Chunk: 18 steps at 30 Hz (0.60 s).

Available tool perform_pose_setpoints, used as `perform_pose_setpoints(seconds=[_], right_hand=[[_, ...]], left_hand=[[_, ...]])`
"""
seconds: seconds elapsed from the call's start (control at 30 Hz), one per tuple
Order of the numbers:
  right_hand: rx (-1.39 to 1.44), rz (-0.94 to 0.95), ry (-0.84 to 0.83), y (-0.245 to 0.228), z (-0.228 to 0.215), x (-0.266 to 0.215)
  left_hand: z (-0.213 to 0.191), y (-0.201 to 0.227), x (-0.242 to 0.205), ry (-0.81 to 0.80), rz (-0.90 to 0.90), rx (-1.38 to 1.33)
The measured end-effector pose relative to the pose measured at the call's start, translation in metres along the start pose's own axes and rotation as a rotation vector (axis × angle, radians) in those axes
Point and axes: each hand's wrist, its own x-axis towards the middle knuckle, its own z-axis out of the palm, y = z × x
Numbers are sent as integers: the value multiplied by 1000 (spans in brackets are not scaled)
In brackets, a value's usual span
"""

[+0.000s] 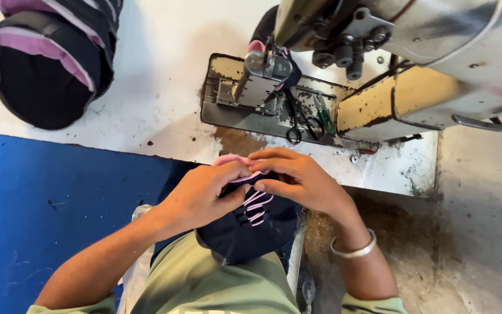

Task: The person sews pink elastic straps onto black shoe uppers using an industrial post-bed sewing machine, guiding the fabric under the needle and stitching across the strap. They finish each upper, set it on the table with completed pairs, and begin stitching the next upper.

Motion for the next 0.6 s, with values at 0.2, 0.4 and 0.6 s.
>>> perform_pose_setpoints(seconds=[0.2,0.4,0.6], right_hand=[[-42,231,-36,27,-6,0],[-34,243,138,61,-22,10],[253,316,443,121,-47,52]], left_hand=[[-2,4,17,-34,-231,-33],[-16,-5,41,30,-36,184],[-34,-43,110,267,-31,54]])
